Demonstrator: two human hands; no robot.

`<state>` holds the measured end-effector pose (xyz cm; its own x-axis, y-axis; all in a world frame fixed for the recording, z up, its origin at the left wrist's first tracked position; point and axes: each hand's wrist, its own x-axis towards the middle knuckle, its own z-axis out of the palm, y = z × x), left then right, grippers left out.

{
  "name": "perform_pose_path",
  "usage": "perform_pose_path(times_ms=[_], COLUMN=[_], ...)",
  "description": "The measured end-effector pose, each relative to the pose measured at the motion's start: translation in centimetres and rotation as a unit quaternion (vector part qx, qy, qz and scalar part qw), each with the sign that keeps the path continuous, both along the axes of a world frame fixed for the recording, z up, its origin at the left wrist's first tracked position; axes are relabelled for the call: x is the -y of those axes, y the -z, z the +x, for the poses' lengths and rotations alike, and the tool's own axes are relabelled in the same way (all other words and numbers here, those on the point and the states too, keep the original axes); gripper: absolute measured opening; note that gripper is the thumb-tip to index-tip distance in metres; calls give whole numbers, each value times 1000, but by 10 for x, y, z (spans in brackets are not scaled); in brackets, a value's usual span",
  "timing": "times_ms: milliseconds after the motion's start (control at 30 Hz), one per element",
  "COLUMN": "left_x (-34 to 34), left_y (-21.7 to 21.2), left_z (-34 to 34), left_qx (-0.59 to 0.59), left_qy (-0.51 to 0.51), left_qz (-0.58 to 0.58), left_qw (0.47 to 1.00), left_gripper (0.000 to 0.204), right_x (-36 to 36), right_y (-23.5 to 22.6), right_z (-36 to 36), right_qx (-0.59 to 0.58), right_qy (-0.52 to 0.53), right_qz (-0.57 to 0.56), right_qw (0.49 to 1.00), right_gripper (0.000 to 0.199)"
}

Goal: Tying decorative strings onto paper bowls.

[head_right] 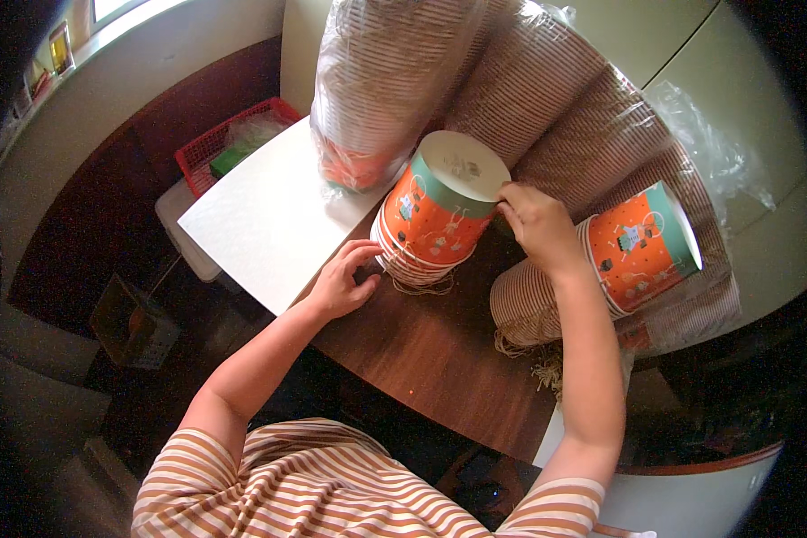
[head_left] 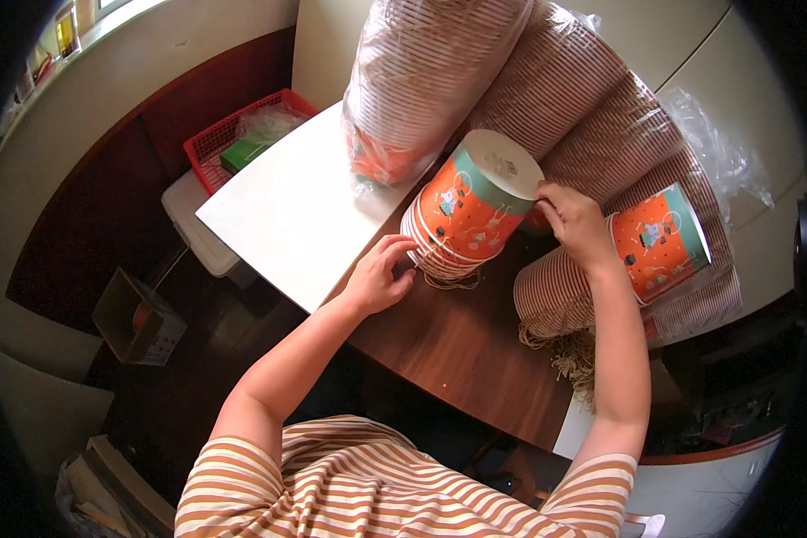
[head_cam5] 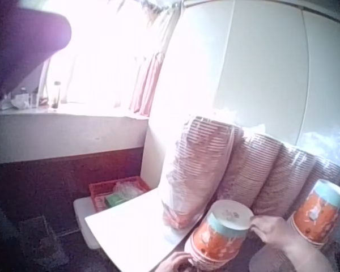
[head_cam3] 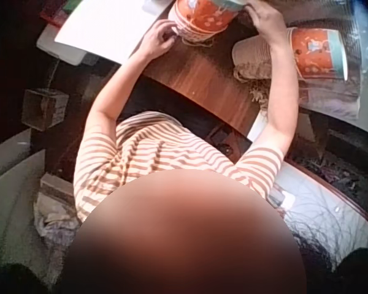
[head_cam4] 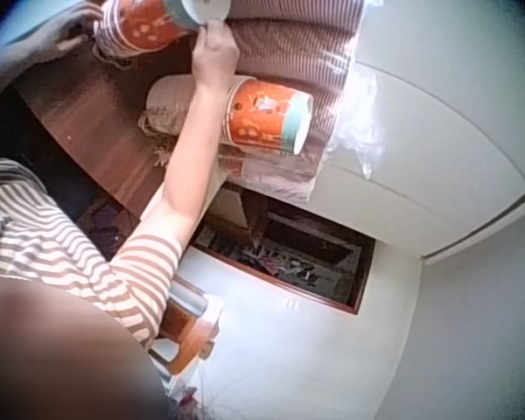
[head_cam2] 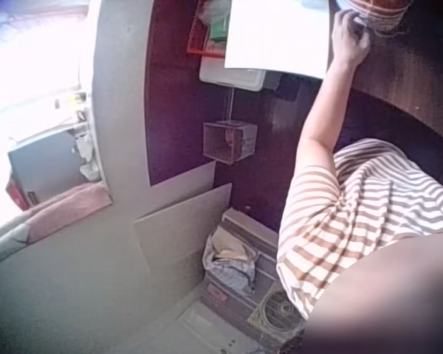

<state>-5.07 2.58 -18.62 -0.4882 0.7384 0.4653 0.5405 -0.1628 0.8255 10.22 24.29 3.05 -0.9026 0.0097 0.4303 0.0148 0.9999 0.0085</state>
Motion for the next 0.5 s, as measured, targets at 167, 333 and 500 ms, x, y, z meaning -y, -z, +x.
perform_pose_path(times_ms=[167,333,500], left_x=[0,-1,-3], left_y=[0,1,3], left_z=[0,1,1], left_qx=[3,-16,-31], left_qy=[0,-14,-14], left_qz=[-1,16,28], left_qw=[1000,1000,999], left_gripper=[45,46,48], right_x=[2,0,0], right_y=[-3,5,10], right_z=[-3,-2,-2], right_qx=[-4,8,22], right_qy=[0,15,23], right_qz=[-9,-16,-23], right_qw=[1000,1000,999], right_gripper=[14,13,11])
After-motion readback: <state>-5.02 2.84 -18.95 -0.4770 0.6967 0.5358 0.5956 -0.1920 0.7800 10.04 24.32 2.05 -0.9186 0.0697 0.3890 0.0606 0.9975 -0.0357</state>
